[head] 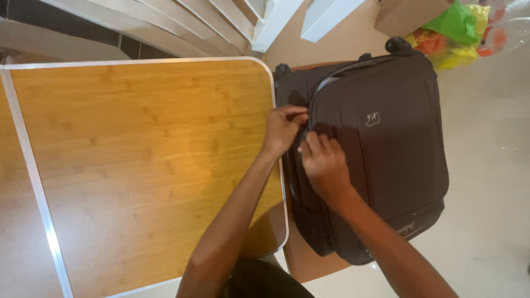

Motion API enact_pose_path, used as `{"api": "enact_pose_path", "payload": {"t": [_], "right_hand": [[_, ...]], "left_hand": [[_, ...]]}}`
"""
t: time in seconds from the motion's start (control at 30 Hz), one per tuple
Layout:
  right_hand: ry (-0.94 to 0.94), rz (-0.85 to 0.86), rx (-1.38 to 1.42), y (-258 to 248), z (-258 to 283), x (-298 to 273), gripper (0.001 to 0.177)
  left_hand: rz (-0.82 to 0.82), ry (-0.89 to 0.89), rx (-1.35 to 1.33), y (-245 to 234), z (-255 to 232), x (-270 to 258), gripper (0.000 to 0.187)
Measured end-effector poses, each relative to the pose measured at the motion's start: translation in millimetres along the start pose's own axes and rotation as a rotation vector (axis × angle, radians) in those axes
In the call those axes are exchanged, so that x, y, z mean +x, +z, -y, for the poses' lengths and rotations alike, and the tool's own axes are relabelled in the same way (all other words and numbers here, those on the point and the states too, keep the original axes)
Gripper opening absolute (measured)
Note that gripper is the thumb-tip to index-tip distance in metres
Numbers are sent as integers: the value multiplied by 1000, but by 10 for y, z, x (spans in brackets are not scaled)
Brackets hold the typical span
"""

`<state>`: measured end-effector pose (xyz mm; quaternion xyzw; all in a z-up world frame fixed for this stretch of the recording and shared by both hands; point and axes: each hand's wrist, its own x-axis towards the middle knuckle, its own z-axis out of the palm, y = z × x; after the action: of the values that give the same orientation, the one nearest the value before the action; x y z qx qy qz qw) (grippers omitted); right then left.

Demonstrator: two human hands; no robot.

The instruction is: The person folds a striped shirt, a white tank top, and a black t-shirt one by one on a table, places them into an open suitcase, and سپس zips the suitcase closed.

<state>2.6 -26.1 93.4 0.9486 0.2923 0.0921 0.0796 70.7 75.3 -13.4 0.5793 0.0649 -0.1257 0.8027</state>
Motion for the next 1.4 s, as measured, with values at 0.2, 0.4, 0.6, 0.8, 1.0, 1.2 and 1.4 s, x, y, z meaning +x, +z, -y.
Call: {"api": "enact_pose_path", "payload": {"t": [0.2, 0.4, 0.6, 0.8, 1.0, 1.2, 1.4], "right_hand": [[19, 226, -206, -47, 282, -397, 2], [437, 7, 30, 58, 481, -683, 9], [930, -405, 409, 464, 792, -601, 17], [1025, -605, 515, 598, 901, -562, 13], [1149, -573, 582, 626, 942, -641, 5], [1211, -640, 630, 691, 945, -636, 5], [1376, -844, 819, 742, 1015, -492, 13]], "left_hand": [[0, -206, -23, 201, -54, -195, 17], [34, -283, 136, 304, -268, -581, 42], [25, -40, 419, 461, -171, -782, 69], [-24, 111, 490, 483, -40, -596, 65], [-51, 185, 387, 553, -51, -559, 57], [-49, 151, 422, 562, -112, -473, 58], [1, 102, 379, 542, -205, -443, 57]]}}
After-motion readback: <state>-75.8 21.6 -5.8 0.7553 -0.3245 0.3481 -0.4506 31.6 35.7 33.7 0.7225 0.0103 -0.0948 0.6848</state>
